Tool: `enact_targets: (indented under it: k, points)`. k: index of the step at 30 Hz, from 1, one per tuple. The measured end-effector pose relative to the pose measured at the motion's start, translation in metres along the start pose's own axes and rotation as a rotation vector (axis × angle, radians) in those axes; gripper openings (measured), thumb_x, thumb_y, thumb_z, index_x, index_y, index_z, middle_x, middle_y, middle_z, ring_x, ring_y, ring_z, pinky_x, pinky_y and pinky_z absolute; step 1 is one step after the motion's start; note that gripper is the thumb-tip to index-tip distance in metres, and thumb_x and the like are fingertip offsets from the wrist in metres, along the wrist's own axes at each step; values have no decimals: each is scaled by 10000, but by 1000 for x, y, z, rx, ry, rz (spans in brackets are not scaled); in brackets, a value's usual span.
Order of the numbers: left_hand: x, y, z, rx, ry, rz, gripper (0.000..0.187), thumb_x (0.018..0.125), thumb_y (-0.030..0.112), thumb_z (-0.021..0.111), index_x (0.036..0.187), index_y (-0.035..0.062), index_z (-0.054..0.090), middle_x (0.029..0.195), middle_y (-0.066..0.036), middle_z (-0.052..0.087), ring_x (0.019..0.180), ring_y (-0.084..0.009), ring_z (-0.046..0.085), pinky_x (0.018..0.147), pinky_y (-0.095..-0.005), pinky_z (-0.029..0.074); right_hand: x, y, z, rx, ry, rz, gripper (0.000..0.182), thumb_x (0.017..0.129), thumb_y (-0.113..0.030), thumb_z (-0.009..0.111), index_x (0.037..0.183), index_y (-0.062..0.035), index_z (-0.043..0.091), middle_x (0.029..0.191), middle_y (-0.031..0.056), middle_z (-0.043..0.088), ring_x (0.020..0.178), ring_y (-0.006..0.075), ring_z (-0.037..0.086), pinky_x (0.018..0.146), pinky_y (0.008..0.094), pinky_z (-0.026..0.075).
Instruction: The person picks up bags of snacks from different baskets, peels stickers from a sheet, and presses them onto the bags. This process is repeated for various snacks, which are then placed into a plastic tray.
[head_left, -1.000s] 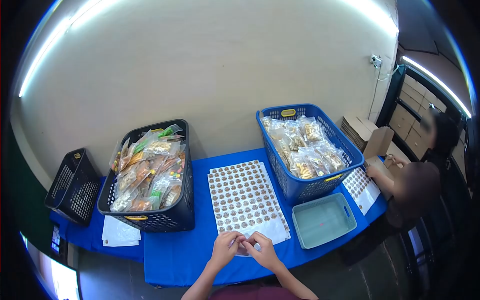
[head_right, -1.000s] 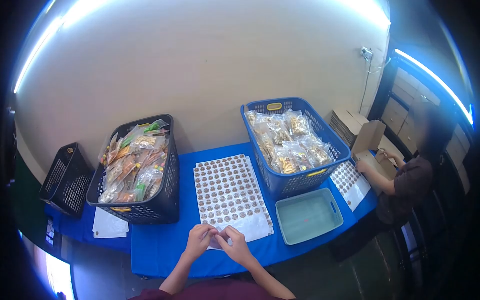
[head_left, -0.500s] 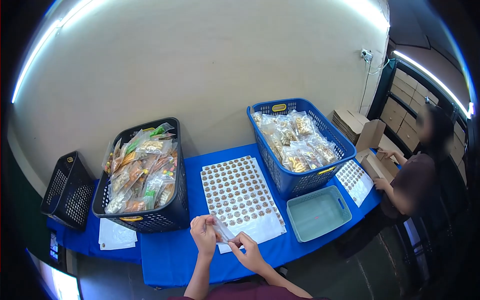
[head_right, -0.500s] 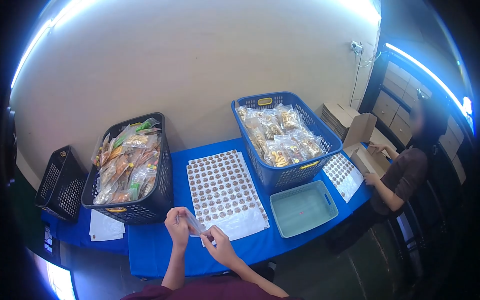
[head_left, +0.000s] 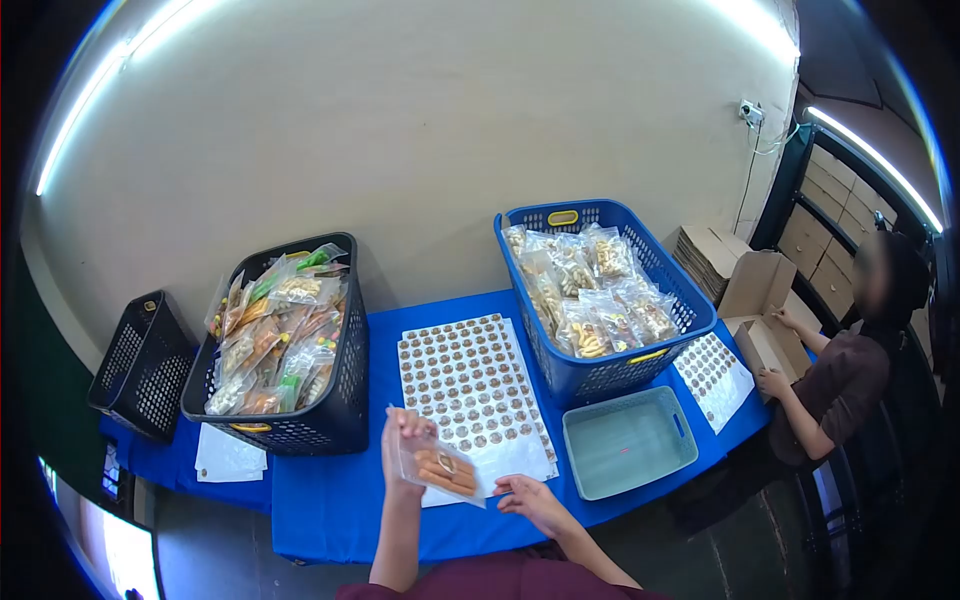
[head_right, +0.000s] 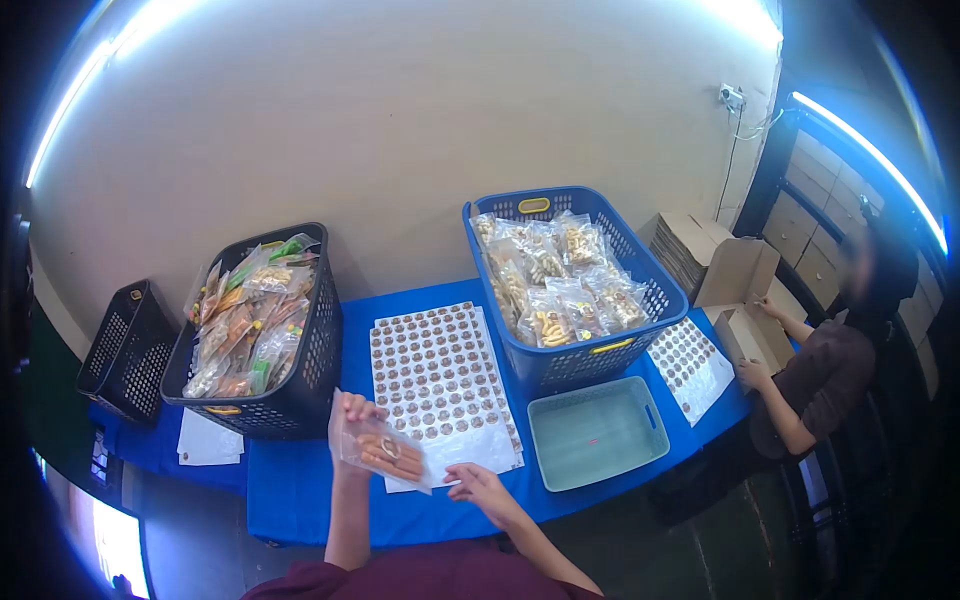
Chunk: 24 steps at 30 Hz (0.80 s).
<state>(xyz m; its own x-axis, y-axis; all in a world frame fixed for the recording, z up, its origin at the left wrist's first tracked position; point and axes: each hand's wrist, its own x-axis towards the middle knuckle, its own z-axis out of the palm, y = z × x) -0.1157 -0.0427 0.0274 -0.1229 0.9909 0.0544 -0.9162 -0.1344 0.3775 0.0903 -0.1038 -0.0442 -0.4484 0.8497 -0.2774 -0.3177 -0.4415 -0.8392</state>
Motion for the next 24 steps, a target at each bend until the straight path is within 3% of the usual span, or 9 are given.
enact_targets:
  k: [3, 5, 8, 9, 11, 14, 17, 19, 24]
  points:
    - [4, -51, -9, -485, -235, -201, 242, 928, 228, 379, 730, 112, 455, 586, 31, 391, 599, -100, 405, 827, -345, 407, -4, -6, -4, 350, -160, 132, 349, 918, -262, 419, 1144, 0, 468, 1085, 109, 535, 871, 160, 563, 776, 287, 450]
    - [13, -74, -15, -539, -481, -209, 313, 933, 325, 335, 879, 82, 525, 738, -22, 532, 757, -149, 506, 899, -367, 375, -11, -21, -12, 355, -68, 87, 327, 899, -270, 467, 1087, -7, 511, 995, 63, 563, 878, 132, 538, 763, 280, 439]
    - [2, -81, 7, 0, 149, -176, 500, 915, 452, 287, 1170, 55, 453, 1090, -119, 536, 1030, -218, 486, 956, -390, 332, -15, -26, -45, 197, 97, -98, 278, 894, -235, 483, 1010, 7, 553, 927, 60, 580, 839, 118, 546, 725, 262, 444]
    - [-5, -82, 17, 152, -116, -186, 676, 888, 537, 247, 1332, 28, 241, 1332, -157, 341, 1194, -268, 367, 992, -404, 291, -16, -29, -59, 182, 106, -163, 277, 896, -234, 481, 1004, 9, 556, 905, 58, 584, 821, 116, 548, 716, 255, 444]
    - [-12, -97, 17, 66, -168, -318, 679, 897, 516, 265, 1340, 6, 193, 1337, -132, 334, 1196, -258, 356, 969, -395, 316, -19, -38, -83, 152, 125, -296, 276, 899, -232, 476, 992, 13, 563, 862, 53, 593, 784, 112, 554, 697, 240, 445]
    - [-19, -145, 6, 585, 6, -421, 579, 920, 408, 344, 1300, -23, 275, 1255, -115, 427, 1134, -201, 424, 919, -339, 366, -24, -46, -80, 10, 263, -273, 250, 882, -196, 508, 1003, 15, 566, 826, 57, 601, 730, 109, 551, 681, 235, 439]
    - [-23, -169, 19, 872, -154, -185, 442, 920, 267, 425, 1245, -25, 365, 1128, -92, 516, 1015, -131, 493, 842, -275, 412, -32, -51, -84, -152, 199, -230, 237, 870, -180, 528, 979, 25, 580, 830, 76, 615, 708, 109, 556, 699, 236, 439]
    - [-23, -164, 30, 853, -214, -211, 394, 905, 204, 463, 1211, -36, 403, 1036, -89, 558, 927, -114, 526, 801, -252, 429, -42, -58, -85, -166, 120, -205, 247, 873, -188, 525, 974, 29, 584, 834, 80, 615, 717, 110, 559, 715, 240, 439]
    - [-37, -166, 33, 988, -334, -256, 483, 900, 186, 477, 1302, -11, 298, 1001, -83, 565, 867, -107, 533, 728, -240, 441, -58, -72, -110, -413, 52, -225, 347, 892, -287, 489, 703, -12, 583, 583, 5, 538, 499, 36, 422, 448, 183, 313]
